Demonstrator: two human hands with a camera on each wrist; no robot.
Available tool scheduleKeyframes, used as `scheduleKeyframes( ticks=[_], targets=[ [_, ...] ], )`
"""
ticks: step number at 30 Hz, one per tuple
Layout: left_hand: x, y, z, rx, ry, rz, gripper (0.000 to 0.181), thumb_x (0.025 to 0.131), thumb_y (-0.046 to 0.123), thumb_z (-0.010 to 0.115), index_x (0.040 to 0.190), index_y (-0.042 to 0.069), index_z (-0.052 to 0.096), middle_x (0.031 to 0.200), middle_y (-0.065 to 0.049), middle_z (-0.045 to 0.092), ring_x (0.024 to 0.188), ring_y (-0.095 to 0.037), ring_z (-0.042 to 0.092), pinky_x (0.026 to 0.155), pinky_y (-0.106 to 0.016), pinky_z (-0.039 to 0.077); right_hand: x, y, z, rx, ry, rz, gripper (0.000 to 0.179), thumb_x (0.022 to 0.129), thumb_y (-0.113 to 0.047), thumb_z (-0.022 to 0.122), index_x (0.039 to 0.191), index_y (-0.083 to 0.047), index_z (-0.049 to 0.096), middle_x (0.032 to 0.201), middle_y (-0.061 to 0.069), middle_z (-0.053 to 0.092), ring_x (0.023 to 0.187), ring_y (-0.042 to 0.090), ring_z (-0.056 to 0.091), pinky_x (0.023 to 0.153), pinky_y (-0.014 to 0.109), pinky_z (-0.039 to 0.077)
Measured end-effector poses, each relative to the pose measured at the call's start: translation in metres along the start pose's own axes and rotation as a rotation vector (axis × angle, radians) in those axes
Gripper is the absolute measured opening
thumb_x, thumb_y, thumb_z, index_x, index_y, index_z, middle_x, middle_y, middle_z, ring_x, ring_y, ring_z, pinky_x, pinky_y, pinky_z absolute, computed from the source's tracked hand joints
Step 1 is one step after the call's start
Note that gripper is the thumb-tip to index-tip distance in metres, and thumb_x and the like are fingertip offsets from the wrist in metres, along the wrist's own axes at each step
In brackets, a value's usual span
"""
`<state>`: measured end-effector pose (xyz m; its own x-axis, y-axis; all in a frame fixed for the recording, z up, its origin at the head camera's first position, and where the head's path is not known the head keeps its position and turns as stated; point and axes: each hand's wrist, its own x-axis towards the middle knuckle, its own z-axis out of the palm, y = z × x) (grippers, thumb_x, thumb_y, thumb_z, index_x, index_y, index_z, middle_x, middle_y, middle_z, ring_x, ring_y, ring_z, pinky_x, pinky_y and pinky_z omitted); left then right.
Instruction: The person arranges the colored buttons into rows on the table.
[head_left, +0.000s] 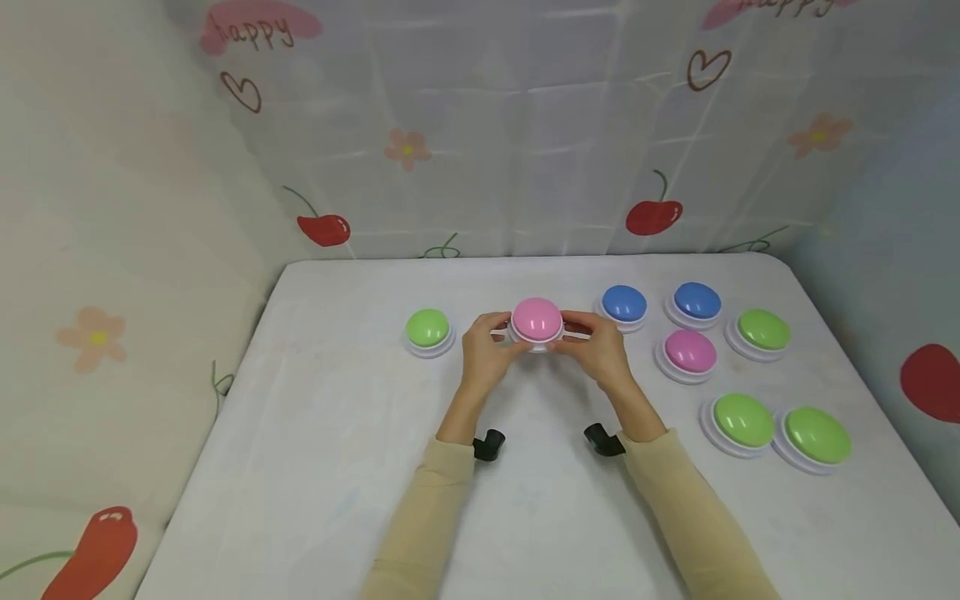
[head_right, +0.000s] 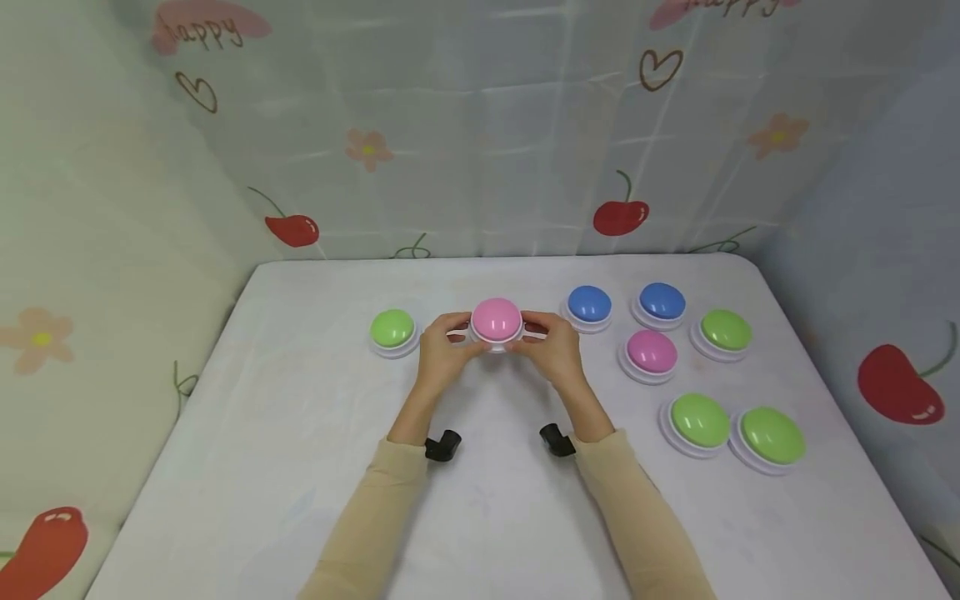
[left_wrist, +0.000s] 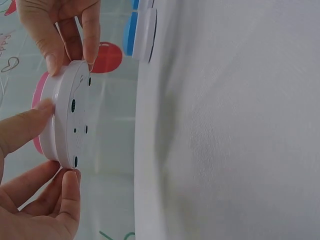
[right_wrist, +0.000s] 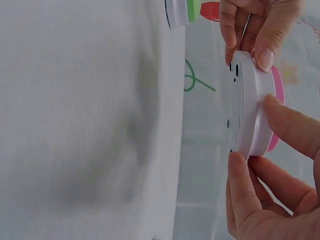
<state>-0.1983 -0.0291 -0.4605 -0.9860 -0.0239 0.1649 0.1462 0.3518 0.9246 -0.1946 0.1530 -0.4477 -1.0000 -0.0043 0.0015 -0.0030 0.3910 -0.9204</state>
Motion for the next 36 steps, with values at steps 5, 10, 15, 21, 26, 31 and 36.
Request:
scheduleKeyframes(
  ticks=[5,10,15,21,26,31,36],
  targets=[
    [0.002,-0.006,-0.009,-0.012,0.037,-0.001,0.052,0.071,0.007,0.085,0.119,0.0,0.067,0.12,-0.014,0.066,0.111,-0.026,0.061,0.093,-0.037,0.054,0.008,-0.004,0.011,0.02,-0.016,-0.02,0.058,0.077,0.0,0.08,0.131,0.003,0.058,0.131,0.023,0.058,0.119,0.035,0.059,0.092,0.036,0.055],
    [0.004,-0.011,-0.018,-0.029,0.075,-0.022,0.05,0.071,0.005,0.085,0.118,-0.001,0.067,0.12,-0.015,0.064,0.11,-0.028,0.061,0.094,-0.038,0.054,0.016,-0.011,0.024,0.013,-0.04,-0.006,0.058,0.076,-0.001,0.08,0.131,0.001,0.059,0.131,0.022,0.06,0.118,0.034,0.061,0.092,0.038,0.055],
    [0.005,-0.014,-0.026,-0.04,0.108,-0.045,0.05,0.071,0.002,0.084,0.118,-0.002,0.067,0.121,-0.017,0.063,0.111,-0.029,0.06,0.095,-0.039,0.054,0.023,-0.015,0.034,-0.009,-0.061,0.009,0.058,0.076,-0.003,0.081,0.13,0.0,0.06,0.128,0.021,0.062,0.114,0.033,0.064,0.091,0.037,0.056],
    [0.005,-0.02,-0.03,-0.031,0.141,-0.062,0.049,0.071,-0.002,0.083,0.117,-0.005,0.066,0.121,-0.019,0.063,0.11,-0.031,0.061,0.093,-0.038,0.055,0.031,-0.013,0.044,-0.026,-0.087,0.004,0.058,0.074,-0.003,0.082,0.128,-0.001,0.062,0.125,0.02,0.064,0.114,0.032,0.065,0.091,0.037,0.056],
    [0.004,-0.025,-0.03,0.004,0.168,-0.066,0.048,0.07,-0.005,0.082,0.116,-0.007,0.066,0.118,-0.023,0.063,0.107,-0.034,0.064,0.091,-0.037,0.056,0.037,-0.009,0.052,-0.049,-0.109,0.011,0.058,0.073,-0.005,0.084,0.128,-0.002,0.063,0.125,0.019,0.065,0.114,0.031,0.065,0.092,0.038,0.056],
    [0.003,-0.03,-0.027,0.036,0.185,-0.098,0.048,0.071,-0.005,0.081,0.116,-0.007,0.066,0.117,-0.024,0.065,0.107,-0.033,0.064,0.09,-0.036,0.056,0.042,-0.003,0.058,-0.074,-0.127,0.011,0.059,0.073,-0.006,0.084,0.128,-0.002,0.063,0.124,0.018,0.066,0.115,0.031,0.064,0.094,0.04,0.054],
    [0.001,-0.033,-0.023,0.08,0.21,-0.154,0.048,0.07,-0.004,0.081,0.115,-0.007,0.066,0.113,-0.024,0.068,0.104,-0.033,0.065,0.091,-0.041,0.055,0.042,0.003,0.063,-0.095,-0.136,0.028,0.057,0.074,-0.007,0.083,0.127,-0.003,0.063,0.126,0.017,0.065,0.118,0.031,0.062,0.099,0.043,0.051]
  ],
)
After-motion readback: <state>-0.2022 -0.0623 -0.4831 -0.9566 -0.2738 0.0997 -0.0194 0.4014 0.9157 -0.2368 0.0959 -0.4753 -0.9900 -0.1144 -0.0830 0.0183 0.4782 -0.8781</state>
